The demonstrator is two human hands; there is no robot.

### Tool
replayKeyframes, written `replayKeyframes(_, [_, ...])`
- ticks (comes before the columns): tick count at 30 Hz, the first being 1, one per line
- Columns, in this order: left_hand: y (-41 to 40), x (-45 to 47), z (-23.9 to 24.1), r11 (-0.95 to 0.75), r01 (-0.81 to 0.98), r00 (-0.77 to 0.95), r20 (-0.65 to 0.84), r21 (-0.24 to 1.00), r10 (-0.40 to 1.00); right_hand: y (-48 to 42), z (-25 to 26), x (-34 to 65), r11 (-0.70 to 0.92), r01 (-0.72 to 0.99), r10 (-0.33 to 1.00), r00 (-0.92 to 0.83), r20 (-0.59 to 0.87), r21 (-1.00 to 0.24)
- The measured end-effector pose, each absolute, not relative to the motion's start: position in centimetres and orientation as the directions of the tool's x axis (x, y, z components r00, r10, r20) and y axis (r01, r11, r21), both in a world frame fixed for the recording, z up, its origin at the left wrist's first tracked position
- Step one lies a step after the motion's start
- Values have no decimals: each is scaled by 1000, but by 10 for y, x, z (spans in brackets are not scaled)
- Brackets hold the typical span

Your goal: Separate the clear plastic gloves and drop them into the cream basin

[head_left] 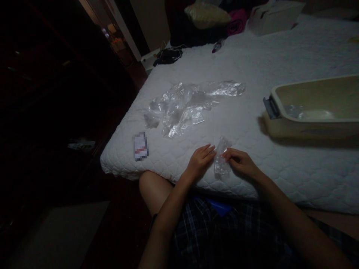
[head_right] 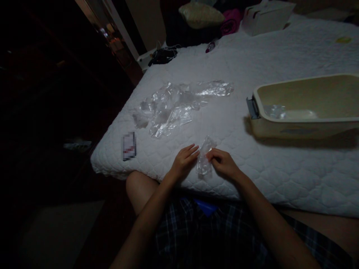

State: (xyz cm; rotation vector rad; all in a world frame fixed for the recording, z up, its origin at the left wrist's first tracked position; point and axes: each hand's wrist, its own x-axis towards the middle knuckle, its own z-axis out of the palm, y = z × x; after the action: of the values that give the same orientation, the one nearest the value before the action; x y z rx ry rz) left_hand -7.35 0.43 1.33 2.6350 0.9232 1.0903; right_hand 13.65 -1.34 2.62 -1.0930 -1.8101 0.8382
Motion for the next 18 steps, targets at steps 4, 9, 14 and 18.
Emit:
replayKeyframes(4, [5,-70,10,-826,461,568,607,325,556,-14,20,138,419,358,905,-235,353,-835])
replayKeyframes(9, [2,-70,10,-809,509,588,569,293,576,-19,17,141,495,456,867,-195,459,-739])
replayKeyframes(14, [0,-69,12,-797,539,586,557,273,588,-30,17,149,495,593,841,-145,521,-635])
replayKeyframes(18, [0,-70,11,-785,561,589,539,262,602,-33,15,152,581,658,777,-273,567,-480])
